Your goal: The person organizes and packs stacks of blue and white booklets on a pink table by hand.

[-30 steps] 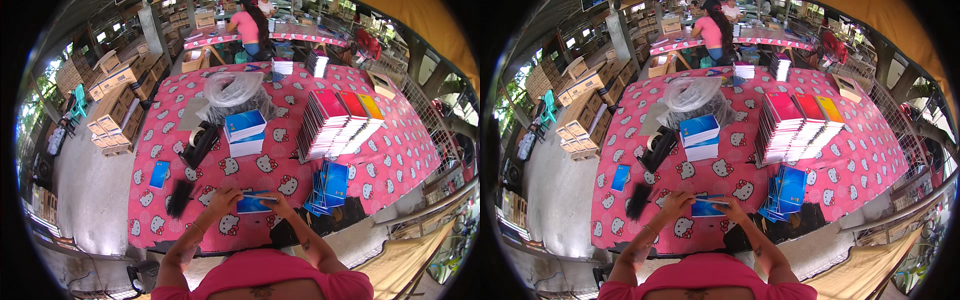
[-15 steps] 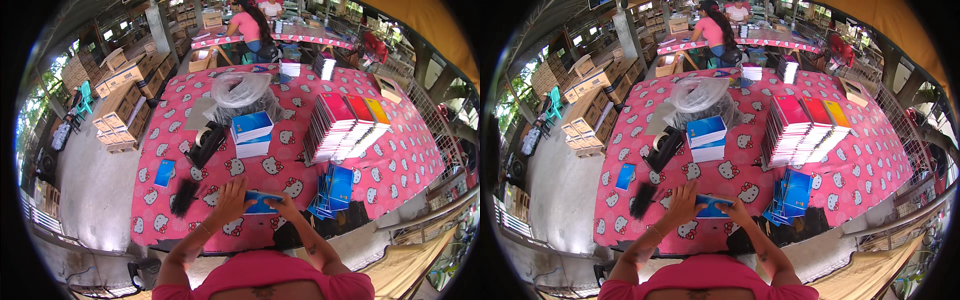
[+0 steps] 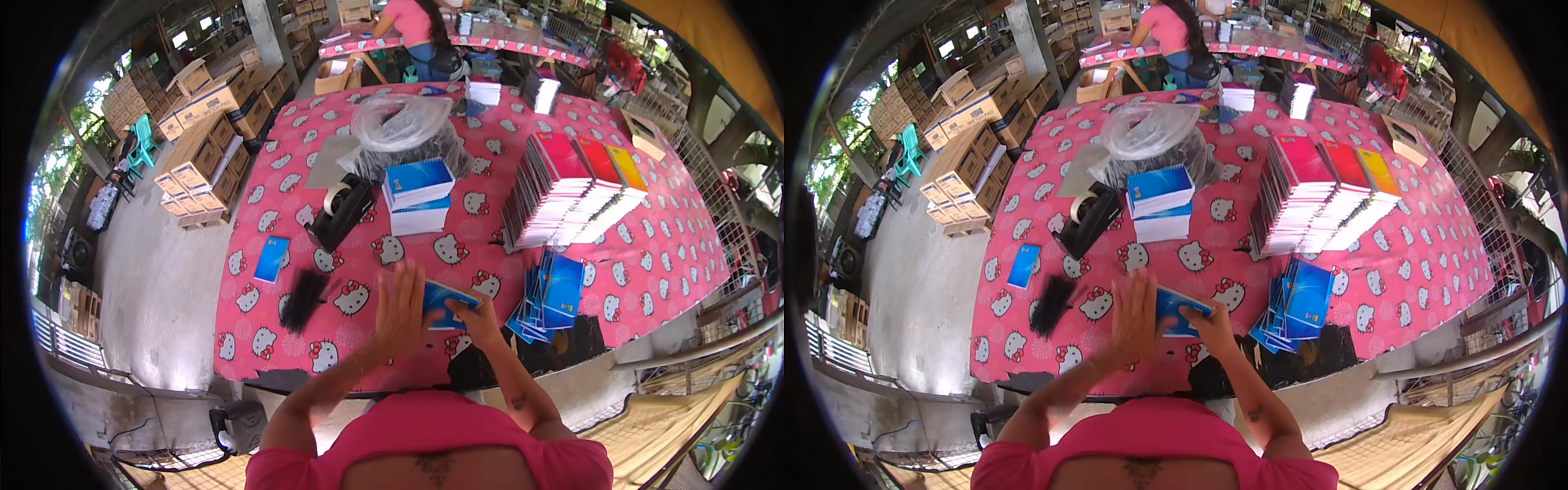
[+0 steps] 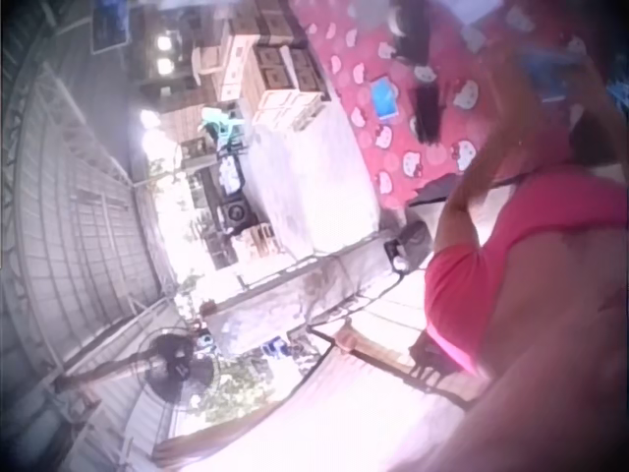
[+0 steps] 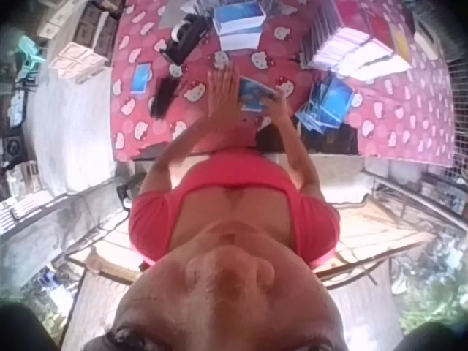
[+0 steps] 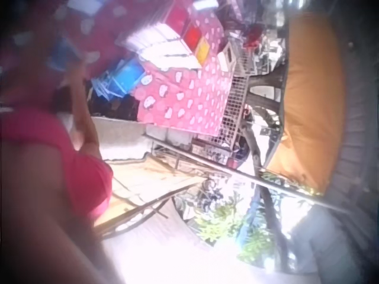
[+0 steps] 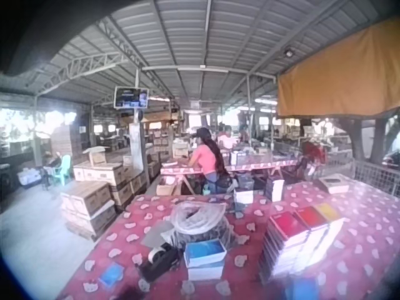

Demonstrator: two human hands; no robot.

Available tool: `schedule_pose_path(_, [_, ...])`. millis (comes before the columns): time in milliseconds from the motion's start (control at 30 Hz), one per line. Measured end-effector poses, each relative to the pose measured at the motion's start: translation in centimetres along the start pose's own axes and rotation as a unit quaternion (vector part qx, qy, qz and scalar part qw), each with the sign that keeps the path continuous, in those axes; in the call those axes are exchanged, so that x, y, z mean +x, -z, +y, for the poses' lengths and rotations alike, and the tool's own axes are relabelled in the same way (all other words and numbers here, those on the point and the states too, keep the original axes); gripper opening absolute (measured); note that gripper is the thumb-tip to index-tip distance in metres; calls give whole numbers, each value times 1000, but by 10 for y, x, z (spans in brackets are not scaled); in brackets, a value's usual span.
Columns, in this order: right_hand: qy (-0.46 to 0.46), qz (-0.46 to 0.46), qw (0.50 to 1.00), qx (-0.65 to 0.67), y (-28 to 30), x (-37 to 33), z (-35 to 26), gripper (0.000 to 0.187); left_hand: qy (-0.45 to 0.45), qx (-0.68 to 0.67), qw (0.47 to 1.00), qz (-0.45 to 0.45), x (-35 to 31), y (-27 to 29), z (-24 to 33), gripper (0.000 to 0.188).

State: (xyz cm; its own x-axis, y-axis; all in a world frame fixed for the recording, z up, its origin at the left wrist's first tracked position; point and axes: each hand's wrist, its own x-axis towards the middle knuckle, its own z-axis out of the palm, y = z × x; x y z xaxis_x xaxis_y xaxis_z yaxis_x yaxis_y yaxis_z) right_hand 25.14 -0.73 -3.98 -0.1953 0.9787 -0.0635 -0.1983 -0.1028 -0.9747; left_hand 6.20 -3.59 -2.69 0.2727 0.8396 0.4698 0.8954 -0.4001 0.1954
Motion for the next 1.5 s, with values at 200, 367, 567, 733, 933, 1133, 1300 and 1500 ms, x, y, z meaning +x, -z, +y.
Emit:
schedule_pose_path(200, [-15, -19, 999, -28, 2, -16, -13, 26, -2, 6, 1000, 24, 13, 14, 1, 65])
schedule_pose_path(367, [-12, -36, 998, -46, 9, -11, -16, 28, -7, -198, 970, -139, 45, 57, -45, 33])
schedule_pose_path(567, [31, -137, 987, -82, 11, -8, -40, 27, 244, -525, 711, -400, 56, 62, -82, 18])
schedule_pose_path(733, [31, -130, 986, -100, 17, -6, -27, 29, 44, -442, 862, -245, 56, 62, -67, 15])
schedule_pose_path(933, [69, -113, 984, -122, 2, -14, -33, 30, -50, -315, 938, -135, 49, 68, -52, 18])
schedule_pose_path(1133, [79, -131, 978, -141, 2, -17, -38, 31, -1, -426, 891, -159, 49, 66, -61, 12])
schedule_pose_path(1300, [53, -128, 981, -137, 7, -16, -54, 29, -4, -408, 894, -185, 56, 75, -58, 15])
schedule_pose_path(1500, [111, -144, 975, -125, 8, -5, -54, 28, 249, -612, 633, -404, 76, 75, -80, 23])
